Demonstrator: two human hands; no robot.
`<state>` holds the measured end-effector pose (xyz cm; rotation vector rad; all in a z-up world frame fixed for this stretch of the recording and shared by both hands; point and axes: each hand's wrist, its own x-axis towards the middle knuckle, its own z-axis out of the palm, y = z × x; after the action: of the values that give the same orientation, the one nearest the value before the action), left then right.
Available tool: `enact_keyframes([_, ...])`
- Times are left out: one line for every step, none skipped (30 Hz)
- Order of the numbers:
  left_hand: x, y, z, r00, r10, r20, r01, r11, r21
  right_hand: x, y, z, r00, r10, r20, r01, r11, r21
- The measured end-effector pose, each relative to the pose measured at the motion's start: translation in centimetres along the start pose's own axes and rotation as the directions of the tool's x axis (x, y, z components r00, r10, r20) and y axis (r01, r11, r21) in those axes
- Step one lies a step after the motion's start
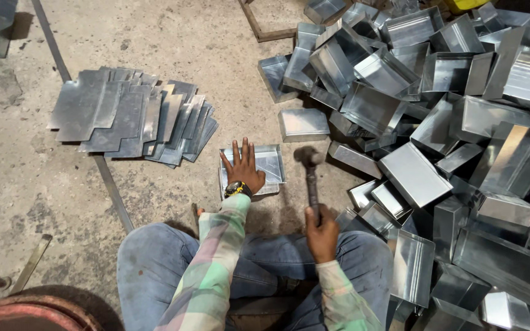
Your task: The person sits on the floor and uses a hammer to shape small rectangular metal pieces over a metal block.
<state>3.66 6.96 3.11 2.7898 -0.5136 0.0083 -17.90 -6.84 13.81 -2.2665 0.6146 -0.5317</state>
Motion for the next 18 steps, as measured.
enact_keyframes([-0.9, 0.1, -0.2, 0.999, -0.006, 0.041, 0.007, 1.000, -0.016, -0.2, -1.4, -1.0, 1.000, -0.015, 0.009, 0.013, 0.983, 0.183])
enact_keyframes([-1.9, 0.2, -0.4, 0.997, -0.011, 0.083, 0.014, 0.999, -0.033, -0.3, -2.6, -2.1, 0.999, -0.030, 0.017, 0.022, 0.933, 0.360])
enact_keyframes([-2.6, 0.2, -0.8, 0.992, -0.013, 0.123, 0.019, 0.999, -0.046, -0.3, -3.8, -2.8, 0.999, -0.044, 0.020, 0.027, 0.849, 0.528])
enact_keyframes([-3.3, 0.2, -1.1, 0.994, -0.011, 0.106, 0.015, 0.999, -0.037, -0.2, -4.8, -3.1, 0.994, -0.103, -0.023, 0.098, 0.824, 0.558])
enact_keyframes([-4.2, 0.3, -1.2, 0.995, -0.009, 0.095, 0.012, 0.999, -0.031, -0.3, -5.4, -3.3, 0.986, -0.155, -0.064, 0.163, 0.798, 0.581])
enact_keyframes([-4.8, 0.3, -1.2, 0.996, -0.007, 0.085, 0.009, 1.000, -0.025, -0.5, -5.5, -3.1, 0.973, -0.205, -0.107, 0.227, 0.767, 0.601])
enact_keyframes([-5.0, 0.3, -1.3, 0.995, -0.014, 0.103, 0.017, 0.999, -0.029, -0.5, -5.3, -2.4, 0.970, -0.208, -0.127, 0.243, 0.791, 0.561])
enact_keyframes([-5.1, 0.3, -1.3, 0.992, -0.022, 0.121, 0.026, 0.999, -0.033, -0.4, -4.7, -1.4, 0.966, -0.213, -0.147, 0.259, 0.814, 0.520])
enact_keyframes([-5.0, 0.3, -1.3, 0.991, -0.026, 0.135, 0.031, 0.999, -0.038, -0.1, -3.7, -0.3, 0.960, -0.221, -0.170, 0.276, 0.834, 0.477])
enact_keyframes([-5.0, 0.3, -1.3, 0.991, -0.025, 0.131, 0.029, 0.999, -0.023, 0.2, -2.4, 0.8, 0.976, -0.196, -0.095, 0.218, 0.898, 0.383])
enact_keyframes([-5.0, 0.2, -1.2, 0.991, -0.024, 0.129, 0.025, 1.000, -0.010, 0.5, -1.0, 2.0, 0.987, -0.161, -0.024, 0.161, 0.947, 0.278])
enact_keyframes([-5.1, 0.2, -1.1, 0.992, -0.022, 0.126, 0.022, 1.000, 0.003, 0.6, 0.4, 2.8, 0.992, -0.116, 0.043, 0.108, 0.981, 0.164])
enact_keyframes([-5.0, 0.4, -1.0, 0.994, -0.007, 0.106, 0.008, 1.000, -0.006, 0.9, 1.7, 3.3, 0.995, -0.093, 0.045, 0.092, 0.995, 0.042])
enact_keyframes([-4.9, 0.5, -0.9, 0.996, 0.008, 0.086, -0.006, 1.000, -0.015, 1.1, 2.7, 3.5, 0.997, -0.070, 0.043, 0.073, 0.994, -0.081])
enact_keyframes([-4.8, 0.3, -0.9, 0.998, 0.018, 0.065, -0.017, 1.000, -0.018, 1.4, 3.2, 4.0, 0.998, -0.047, 0.040, 0.054, 0.979, -0.196])
enact_keyframes([-4.6, 0.0, -0.9, 0.996, 0.015, 0.082, -0.014, 1.000, -0.006, 1.3, 3.4, 4.0, 0.999, -0.055, 0.001, 0.054, 0.985, -0.165])
enact_keyframes([-4.7, 0.4, -0.7, 0.995, 0.000, 0.098, 0.001, 1.000, -0.004, 1.3, 3.7, 3.1, 0.997, -0.071, -0.027, 0.066, 0.988, -0.142])
enact_keyframes([-4.6, 0.8, -0.4, 0.993, -0.016, 0.114, 0.016, 1.000, -0.002, 1.5, 3.7, 2.4, 0.995, -0.086, -0.055, 0.079, 0.990, -0.118])
